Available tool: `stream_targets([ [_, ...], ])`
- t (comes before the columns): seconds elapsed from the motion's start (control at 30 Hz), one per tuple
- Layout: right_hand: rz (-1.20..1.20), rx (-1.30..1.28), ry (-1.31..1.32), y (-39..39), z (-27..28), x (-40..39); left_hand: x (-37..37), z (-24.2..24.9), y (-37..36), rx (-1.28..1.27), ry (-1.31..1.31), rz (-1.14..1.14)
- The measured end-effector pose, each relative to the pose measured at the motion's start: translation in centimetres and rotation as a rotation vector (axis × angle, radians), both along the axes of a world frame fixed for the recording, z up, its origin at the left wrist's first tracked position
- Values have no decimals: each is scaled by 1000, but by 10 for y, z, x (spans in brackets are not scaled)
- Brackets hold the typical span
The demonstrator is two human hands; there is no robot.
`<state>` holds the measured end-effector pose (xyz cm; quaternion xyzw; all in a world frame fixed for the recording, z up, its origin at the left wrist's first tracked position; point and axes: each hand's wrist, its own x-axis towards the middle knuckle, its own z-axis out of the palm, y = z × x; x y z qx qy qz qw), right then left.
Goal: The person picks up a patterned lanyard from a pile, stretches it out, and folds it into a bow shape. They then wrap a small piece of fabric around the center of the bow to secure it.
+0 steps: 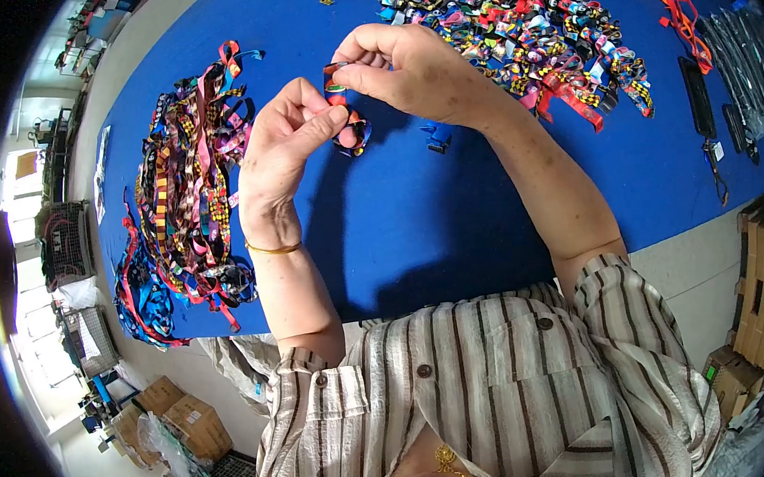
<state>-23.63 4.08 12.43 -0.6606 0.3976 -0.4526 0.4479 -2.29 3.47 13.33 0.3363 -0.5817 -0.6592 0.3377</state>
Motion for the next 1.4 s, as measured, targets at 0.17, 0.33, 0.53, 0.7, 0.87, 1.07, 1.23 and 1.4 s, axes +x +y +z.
stream_targets([
  [0.17,-20,-25,52,0,-1,0,-1,0,0,-3,7,1],
  [0.33,17,-19,-20,-2,-4,-1,0,0,0,-6,4,-11],
  [0.53,99,-96,-45,-5,-11,-4,1,-4,-1,-20,35,-15],
  [0.7,90,-41,14,-3,-3,-7,-1,-4,1,-4,46,-14],
  [0.87,63,-38,61,-2,-1,-7,-1,-3,1,-4,37,-19],
  [1.07,113,-152,88,-3,-7,-6,-1,-3,1,-11,47,-27],
  [1.23,84,-127,119,-4,-3,-9,-2,-2,1,-3,44,-30],
  [1.4,109,-114,83,-5,-7,-10,0,-6,-1,2,37,-53],
])
